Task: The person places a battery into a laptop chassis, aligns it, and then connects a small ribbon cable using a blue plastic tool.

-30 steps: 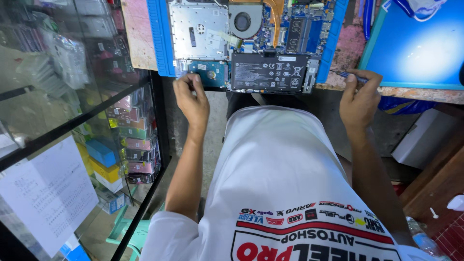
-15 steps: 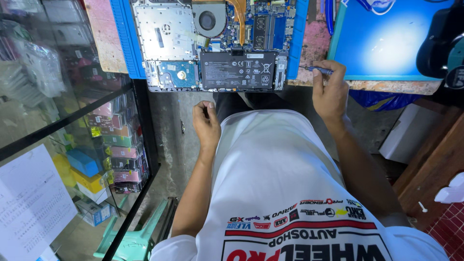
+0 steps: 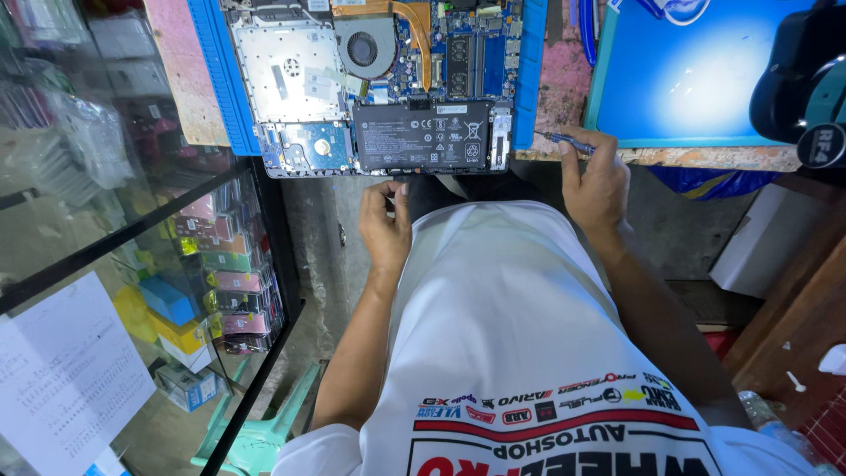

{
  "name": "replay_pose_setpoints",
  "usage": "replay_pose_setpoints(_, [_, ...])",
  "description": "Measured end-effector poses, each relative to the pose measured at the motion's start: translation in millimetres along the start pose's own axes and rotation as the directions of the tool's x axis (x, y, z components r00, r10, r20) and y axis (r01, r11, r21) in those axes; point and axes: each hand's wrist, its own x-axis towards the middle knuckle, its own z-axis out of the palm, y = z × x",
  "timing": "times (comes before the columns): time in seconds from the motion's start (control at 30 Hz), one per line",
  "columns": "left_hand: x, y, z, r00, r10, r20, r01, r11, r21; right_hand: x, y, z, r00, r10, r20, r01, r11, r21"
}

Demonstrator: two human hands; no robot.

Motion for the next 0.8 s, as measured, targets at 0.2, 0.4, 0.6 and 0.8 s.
replay_pose_setpoints(0.2, [9, 17, 12, 0.976, 0.217, 0.019, -0.217, 0.969, 0.118, -1, 3, 3, 0.999, 0.038, -0.013, -0.037, 0.998, 0.053])
replay_pose_setpoints(0.4, [28, 41, 27, 0.914, 0.380, 0.142, -0.403, 0.891, 0.210, -5, -2, 1, 0.998, -0.026, -0.053, 0.027, 1.000, 0.015])
replay_pose_setpoints(0.6, [46, 29, 17, 0.962, 0.272, -0.032, -0.244, 0.905, 0.349, -2, -21, 3, 0.946, 0.171, 0.274, -0.183, 0.983, 0.018])
replay_pose_setpoints(0.8, [28, 11, -1, 0.997, 0.053, -0.054, -0.031, 0.940, 0.341, 10, -25, 39, 0.874, 0.063, 0.482, -0.014, 0.995, -0.104])
